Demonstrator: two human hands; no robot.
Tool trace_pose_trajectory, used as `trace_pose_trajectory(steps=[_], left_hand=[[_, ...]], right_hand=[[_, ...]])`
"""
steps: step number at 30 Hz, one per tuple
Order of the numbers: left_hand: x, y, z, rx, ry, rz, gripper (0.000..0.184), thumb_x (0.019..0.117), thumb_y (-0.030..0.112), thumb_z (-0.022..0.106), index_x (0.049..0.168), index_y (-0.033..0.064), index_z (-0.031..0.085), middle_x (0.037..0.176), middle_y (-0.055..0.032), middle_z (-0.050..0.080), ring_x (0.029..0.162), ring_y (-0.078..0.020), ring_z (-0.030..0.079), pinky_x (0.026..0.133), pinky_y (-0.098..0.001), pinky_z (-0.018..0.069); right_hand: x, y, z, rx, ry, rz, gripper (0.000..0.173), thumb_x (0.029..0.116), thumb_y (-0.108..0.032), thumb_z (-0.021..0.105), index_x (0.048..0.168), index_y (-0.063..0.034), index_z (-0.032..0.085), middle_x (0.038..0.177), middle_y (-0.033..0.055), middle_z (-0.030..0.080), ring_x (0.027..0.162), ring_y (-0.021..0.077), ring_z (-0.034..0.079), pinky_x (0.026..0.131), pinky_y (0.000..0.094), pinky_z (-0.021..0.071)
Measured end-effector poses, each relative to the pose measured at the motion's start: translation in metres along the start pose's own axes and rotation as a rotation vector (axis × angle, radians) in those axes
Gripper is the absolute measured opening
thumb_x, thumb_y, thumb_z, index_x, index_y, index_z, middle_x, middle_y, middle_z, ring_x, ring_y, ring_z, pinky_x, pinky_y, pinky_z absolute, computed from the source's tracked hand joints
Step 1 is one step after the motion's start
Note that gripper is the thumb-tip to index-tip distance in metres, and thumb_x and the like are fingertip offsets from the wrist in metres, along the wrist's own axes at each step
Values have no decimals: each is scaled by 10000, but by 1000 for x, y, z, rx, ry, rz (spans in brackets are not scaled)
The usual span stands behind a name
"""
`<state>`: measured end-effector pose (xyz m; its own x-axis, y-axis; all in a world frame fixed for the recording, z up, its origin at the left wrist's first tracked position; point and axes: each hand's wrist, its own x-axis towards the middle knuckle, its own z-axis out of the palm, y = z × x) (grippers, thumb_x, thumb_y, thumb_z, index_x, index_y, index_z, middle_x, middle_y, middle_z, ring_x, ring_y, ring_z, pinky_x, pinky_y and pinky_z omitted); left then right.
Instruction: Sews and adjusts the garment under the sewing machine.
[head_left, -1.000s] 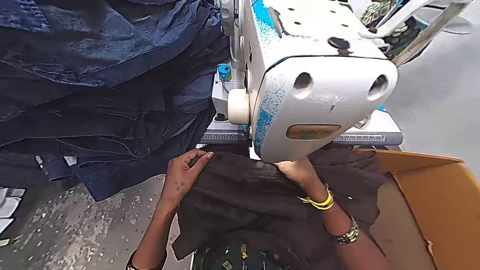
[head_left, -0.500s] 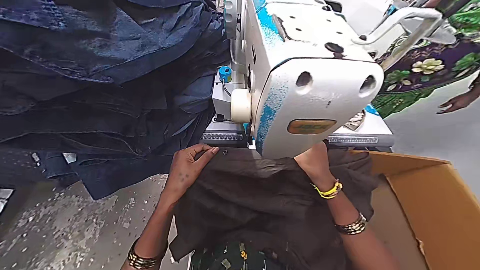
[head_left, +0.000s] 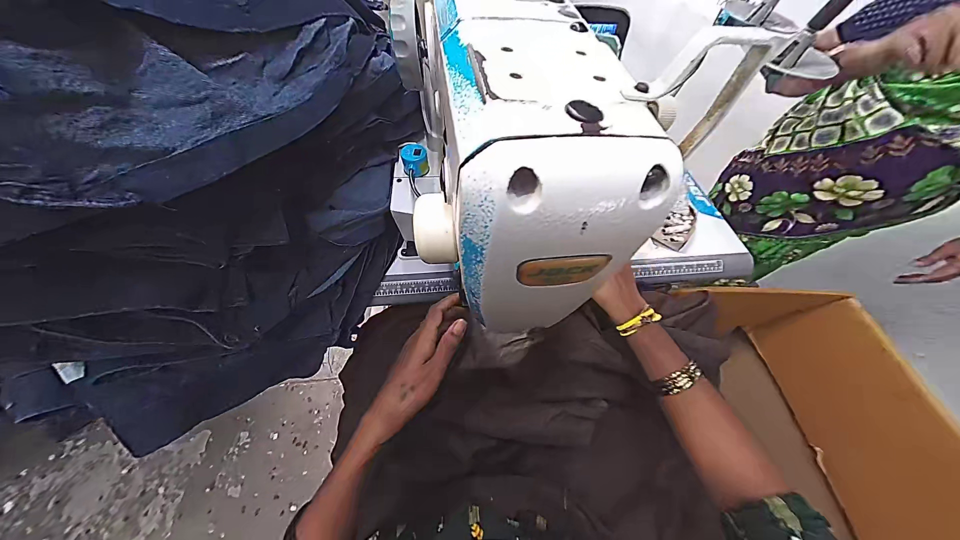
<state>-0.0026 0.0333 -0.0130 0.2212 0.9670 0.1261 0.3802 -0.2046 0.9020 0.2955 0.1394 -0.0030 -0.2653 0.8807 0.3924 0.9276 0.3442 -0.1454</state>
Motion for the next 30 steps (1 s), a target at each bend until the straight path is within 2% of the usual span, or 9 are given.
trace_pose_trajectory(steps=[4,7,13,17,19,21,24,27,30], left_hand=[[12,13,19,-40,103,-145,544,1043,293,468,1469,-43,426,1151,-126,619,998,-121,613,911,-308,508],[12,5,29,-125,181,-139,534,1025,284,505,1443,-41,431,1030,-51,590,840,-37,588,761,-203,510],[13,6,33,-243,239,-132,463,998,209,554,1362,-59,453,919,21,578,764,31,567,701,-139,486],[15,5,28,-113,246,-127,230,996,219,549,1050,-2,582,832,32,569,748,31,542,709,-172,460],[5,10,26,87,251,5,288,983,231,543,761,61,612,657,36,521,616,-7,500,599,-211,416],[-13,25,21,179,131,278,396,1015,239,543,674,52,616,578,-30,536,534,-87,513,517,-254,426],[-30,35,19,133,3,370,423,1036,269,547,658,82,516,559,-10,441,512,-73,434,488,-220,353],[-27,32,16,153,36,259,375,1026,362,577,781,85,636,587,23,509,520,-28,456,504,-199,374],[-32,37,10,76,19,271,300,1032,329,592,958,77,739,745,17,683,641,31,581,607,-141,468]], right_hand=[[5,4,11,-74,-12,-3,284,1003,-230,633,1137,1,728,1176,243,675,1100,439,636,882,572,487],[-18,5,2,157,205,29,179,965,-117,656,967,42,738,953,234,720,926,431,703,798,580,546],[-37,0,-37,455,166,236,191,938,-109,658,1082,-11,737,911,99,723,772,99,647,732,292,523],[-32,-20,-42,471,215,148,158,922,-169,693,986,-33,743,881,49,723,774,30,645,731,220,521],[-32,-39,-40,371,311,-16,157,909,-145,685,881,5,722,792,113,695,729,176,664,678,338,530],[-36,-55,-36,248,402,-287,208,934,-178,645,803,-23,688,720,117,688,677,232,688,613,362,556],[-40,-82,-24,211,401,-647,225,1014,-148,568,829,-78,675,689,69,658,673,216,642,645,334,503],[-29,-91,-21,202,398,-579,236,921,-140,619,700,-87,685,719,89,719,746,220,707,706,334,546],[-46,-94,-23,592,191,-421,238,972,-238,652,840,-43,690,773,73,710,764,123,684,727,255,545]])
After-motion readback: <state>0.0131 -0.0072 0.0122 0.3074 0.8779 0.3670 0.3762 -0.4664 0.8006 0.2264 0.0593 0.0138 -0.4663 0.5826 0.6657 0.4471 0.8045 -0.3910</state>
